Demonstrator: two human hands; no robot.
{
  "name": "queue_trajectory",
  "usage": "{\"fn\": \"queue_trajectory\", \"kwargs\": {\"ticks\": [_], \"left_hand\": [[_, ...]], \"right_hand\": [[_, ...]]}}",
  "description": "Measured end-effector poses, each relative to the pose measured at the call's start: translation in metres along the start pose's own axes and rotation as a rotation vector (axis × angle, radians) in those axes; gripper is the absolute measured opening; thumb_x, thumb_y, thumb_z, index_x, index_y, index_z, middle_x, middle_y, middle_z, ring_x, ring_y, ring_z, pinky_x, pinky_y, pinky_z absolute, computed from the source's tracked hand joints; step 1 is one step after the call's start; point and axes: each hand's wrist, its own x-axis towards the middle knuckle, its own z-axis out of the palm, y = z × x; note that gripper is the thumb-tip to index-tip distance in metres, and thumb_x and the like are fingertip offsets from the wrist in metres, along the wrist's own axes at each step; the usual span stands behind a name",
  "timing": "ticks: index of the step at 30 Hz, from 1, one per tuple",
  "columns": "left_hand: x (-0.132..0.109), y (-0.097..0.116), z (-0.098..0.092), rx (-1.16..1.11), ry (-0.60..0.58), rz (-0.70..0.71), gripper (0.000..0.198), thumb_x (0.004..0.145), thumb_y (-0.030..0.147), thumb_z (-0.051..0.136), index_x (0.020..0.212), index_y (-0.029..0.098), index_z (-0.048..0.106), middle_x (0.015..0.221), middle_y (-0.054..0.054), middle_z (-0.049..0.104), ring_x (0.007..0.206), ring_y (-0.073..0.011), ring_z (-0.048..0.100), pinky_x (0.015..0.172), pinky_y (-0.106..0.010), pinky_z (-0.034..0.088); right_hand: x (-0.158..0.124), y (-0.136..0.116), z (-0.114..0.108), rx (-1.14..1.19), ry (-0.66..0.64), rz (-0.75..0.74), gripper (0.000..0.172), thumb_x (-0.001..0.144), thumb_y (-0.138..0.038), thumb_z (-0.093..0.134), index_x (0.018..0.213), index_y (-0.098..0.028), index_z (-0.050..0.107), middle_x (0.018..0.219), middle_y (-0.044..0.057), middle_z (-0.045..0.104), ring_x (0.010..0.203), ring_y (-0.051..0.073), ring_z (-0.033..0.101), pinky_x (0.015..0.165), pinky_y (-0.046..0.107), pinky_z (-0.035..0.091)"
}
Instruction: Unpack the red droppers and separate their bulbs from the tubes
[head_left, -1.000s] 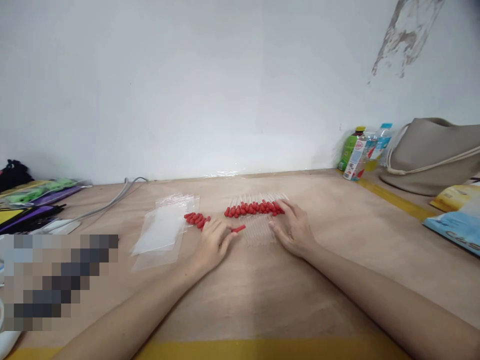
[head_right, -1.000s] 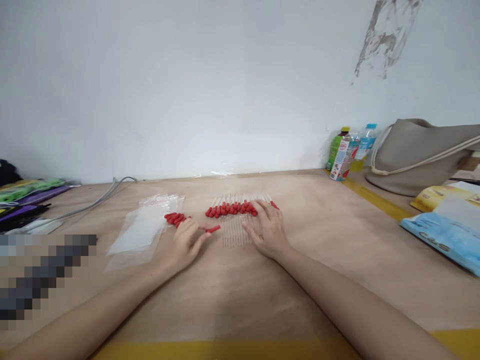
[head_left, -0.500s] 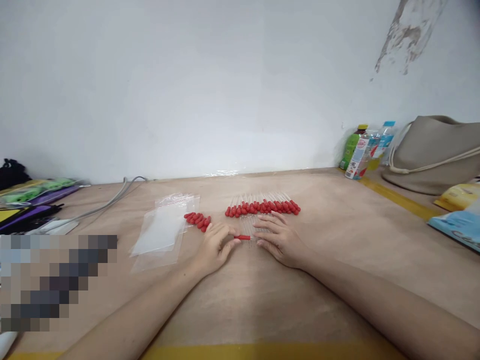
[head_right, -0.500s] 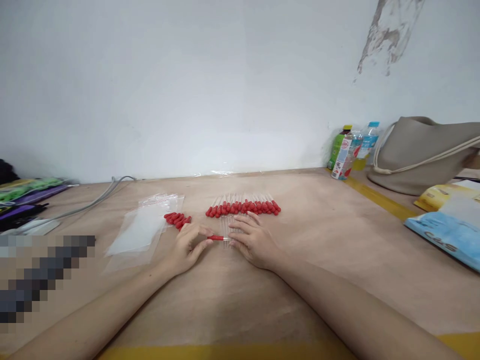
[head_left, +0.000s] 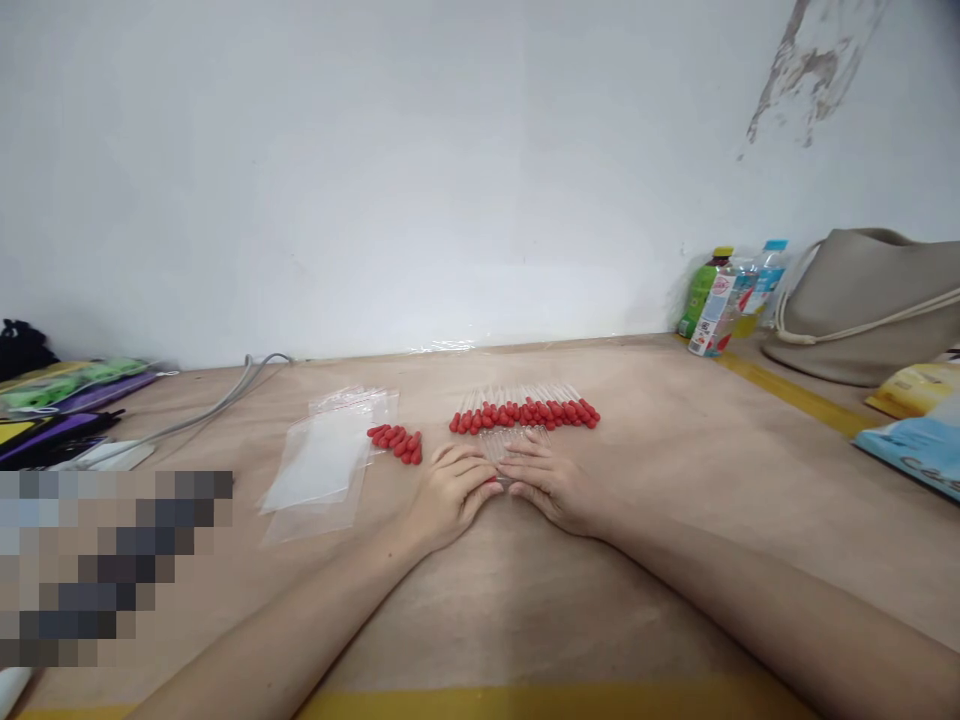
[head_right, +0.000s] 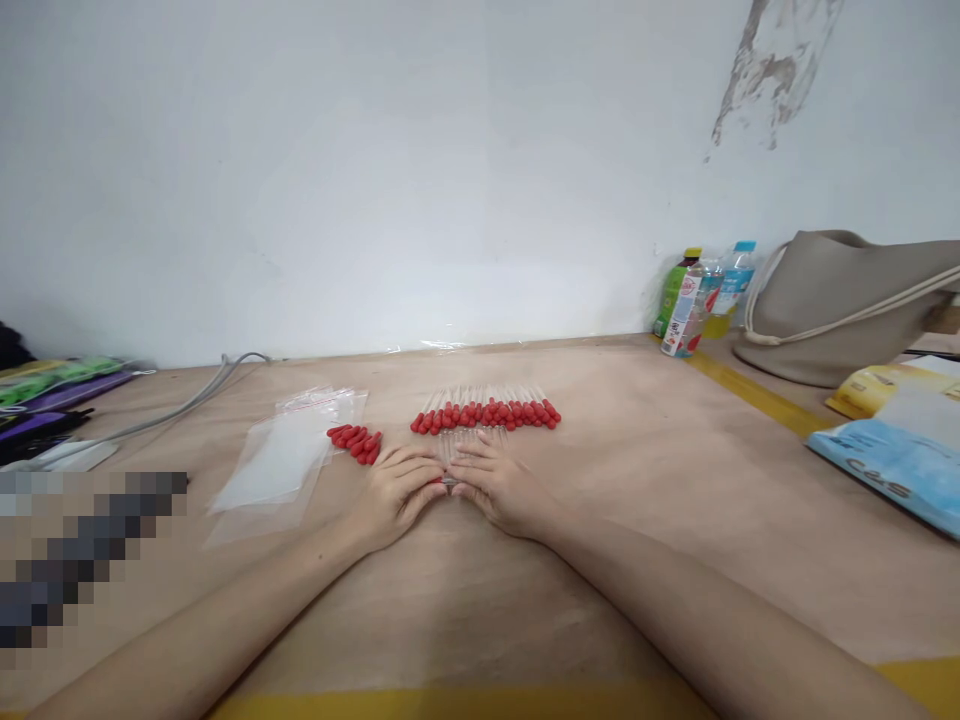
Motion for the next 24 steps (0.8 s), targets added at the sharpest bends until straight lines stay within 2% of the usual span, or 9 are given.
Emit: {"fn": "queue_trajectory", "kwargs": {"ticks": [6,13,17,20,22,24], "left_hand": [[0.001,0.004,-0.006,0.006,-0.122,-0.026,0.019,0.086,0.028,0.044,0.087,0.020,0.061,0.094,-0.002,0.066,0.096,-0.0156,0.055,0.097,-0.038,0.030],[0.001,0.004,-0.009,0.003,-0.189,-0.031,0.022,0.088,0.028,0.040,0.089,0.022,0.061,0.099,-0.002,0.065,0.107,-0.0169,0.052,0.103,-0.042,0.024],[0.000,0.003,-0.008,0.008,-0.151,0.019,0.021,0.087,0.027,0.041,0.087,0.021,0.061,0.107,-0.002,0.063,0.116,-0.0192,0.045,0.105,-0.044,0.021],[-0.005,-0.004,-0.010,0.007,-0.082,0.032,0.018,0.086,0.024,0.043,0.087,0.020,0.061,0.109,-0.002,0.062,0.118,-0.0200,0.043,0.103,-0.044,0.023],[-0.010,-0.010,-0.013,0.019,-0.010,-0.012,0.016,0.085,0.024,0.045,0.087,0.020,0.061,0.106,-0.003,0.062,0.112,-0.0204,0.046,0.099,-0.042,0.030],[-0.013,-0.018,-0.017,0.037,0.071,-0.097,0.015,0.084,0.025,0.047,0.085,0.020,0.061,0.096,-0.004,0.061,0.098,-0.0189,0.052,0.088,-0.037,0.039]], "right_hand": [[-0.002,-0.003,0.000,0.064,-0.003,-0.021,0.021,0.086,-0.020,0.044,0.096,-0.017,0.062,0.097,0.006,0.066,0.101,0.015,0.057,0.099,0.038,0.039],[-0.004,-0.004,-0.004,0.063,-0.005,-0.051,0.022,0.085,-0.017,0.045,0.100,-0.012,0.061,0.104,0.011,0.063,0.105,0.016,0.055,0.100,0.037,0.038],[-0.008,-0.004,-0.008,0.047,-0.023,-0.072,0.024,0.085,-0.015,0.045,0.105,-0.012,0.058,0.111,0.011,0.060,0.110,0.016,0.051,0.102,0.038,0.036],[-0.011,-0.001,-0.016,0.035,-0.001,-0.069,0.027,0.085,-0.013,0.043,0.108,-0.016,0.057,0.111,0.009,0.060,0.110,0.016,0.050,0.100,0.039,0.037],[-0.012,0.004,-0.020,0.000,0.061,0.007,0.026,0.086,-0.016,0.043,0.107,-0.019,0.058,0.103,0.007,0.063,0.103,0.016,0.054,0.094,0.037,0.042],[-0.012,0.010,-0.023,-0.088,0.144,0.175,0.024,0.085,-0.022,0.045,0.103,-0.020,0.061,0.085,0.005,0.065,0.086,0.016,0.059,0.080,0.034,0.048]]}}
